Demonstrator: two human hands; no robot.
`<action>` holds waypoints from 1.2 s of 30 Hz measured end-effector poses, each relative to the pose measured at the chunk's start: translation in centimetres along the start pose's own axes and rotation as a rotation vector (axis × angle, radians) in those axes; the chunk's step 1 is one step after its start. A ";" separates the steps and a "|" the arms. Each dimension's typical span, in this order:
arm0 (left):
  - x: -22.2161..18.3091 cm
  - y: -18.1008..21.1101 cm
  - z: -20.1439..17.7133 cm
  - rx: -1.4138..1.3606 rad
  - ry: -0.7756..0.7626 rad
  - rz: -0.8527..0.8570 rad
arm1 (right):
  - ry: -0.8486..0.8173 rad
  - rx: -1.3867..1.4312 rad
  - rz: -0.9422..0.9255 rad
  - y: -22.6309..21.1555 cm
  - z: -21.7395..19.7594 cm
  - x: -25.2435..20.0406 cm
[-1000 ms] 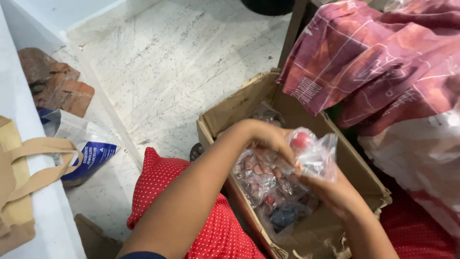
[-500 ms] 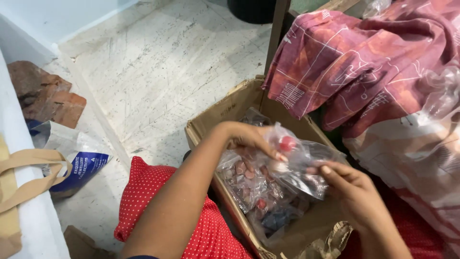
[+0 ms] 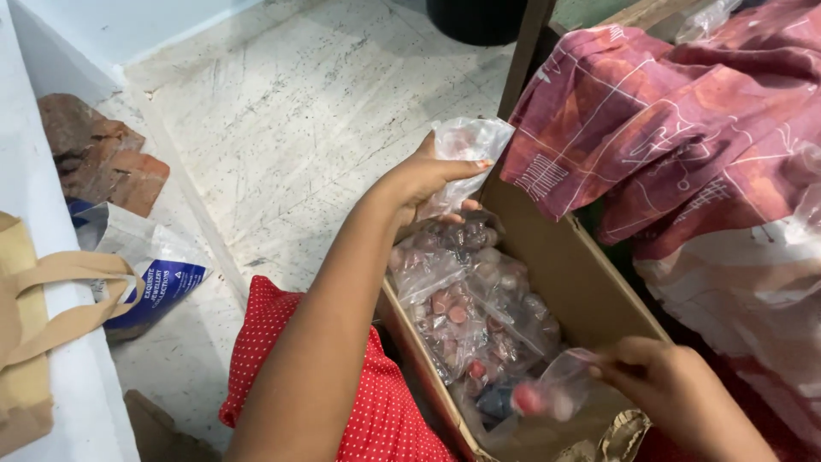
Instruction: Organizing small red and white items into plastic bags and placing them into a cardboard box.
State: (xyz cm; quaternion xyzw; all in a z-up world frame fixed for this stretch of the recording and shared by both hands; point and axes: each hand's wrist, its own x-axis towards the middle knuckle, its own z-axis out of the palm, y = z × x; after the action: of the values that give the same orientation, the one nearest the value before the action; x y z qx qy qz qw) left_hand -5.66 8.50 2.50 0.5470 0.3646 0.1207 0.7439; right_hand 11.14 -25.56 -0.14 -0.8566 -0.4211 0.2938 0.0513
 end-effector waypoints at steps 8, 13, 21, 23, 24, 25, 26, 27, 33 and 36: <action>0.2 0.9 0.2 0.005 0.027 0.010 | 0.436 0.091 -0.595 -11.9 -1.9 0.4; -0.1 0.6 0.8 0.015 0.017 0.001 | 0.345 0.076 -0.890 -10.8 6.0 4.7; 2.1 -2.3 0.8 0.092 -0.135 -0.099 | -0.037 0.313 -0.800 -4.4 11.6 3.6; 1.7 -2.6 2.0 0.129 -0.210 -0.129 | -0.092 0.374 -0.630 -3.9 10.0 3.4; 1.6 -2.6 2.5 0.169 -0.282 -0.163 | -0.150 0.439 -0.460 -3.7 9.2 3.4; 1.6 -3.2 3.3 0.172 -0.287 -0.158 | -0.141 0.438 -0.458 -3.1 9.2 4.0; 1.6 -3.8 4.1 0.222 -0.313 -0.225 | -0.113 0.571 -0.343 -2.4 9.3 4.6; 1.3 -4.7 4.9 0.269 -0.341 -0.298 | -0.088 0.701 -0.222 -1.7 9.5 4.9; 1.5 -11.9 10.2 0.654 -0.599 -0.460 | 0.156 1.109 -0.322 0.3 11.4 6.5; 2.6 -17.0 10.9 0.724 -0.787 -0.619 | 0.137 1.040 -0.435 -0.6 11.2 5.0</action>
State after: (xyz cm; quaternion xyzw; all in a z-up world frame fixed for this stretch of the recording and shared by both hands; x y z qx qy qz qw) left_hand -0.22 -4.26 -12.36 0.6371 0.2224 -0.4431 0.5902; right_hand 6.97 -23.19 -11.51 -0.6295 -0.3834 0.3888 0.5528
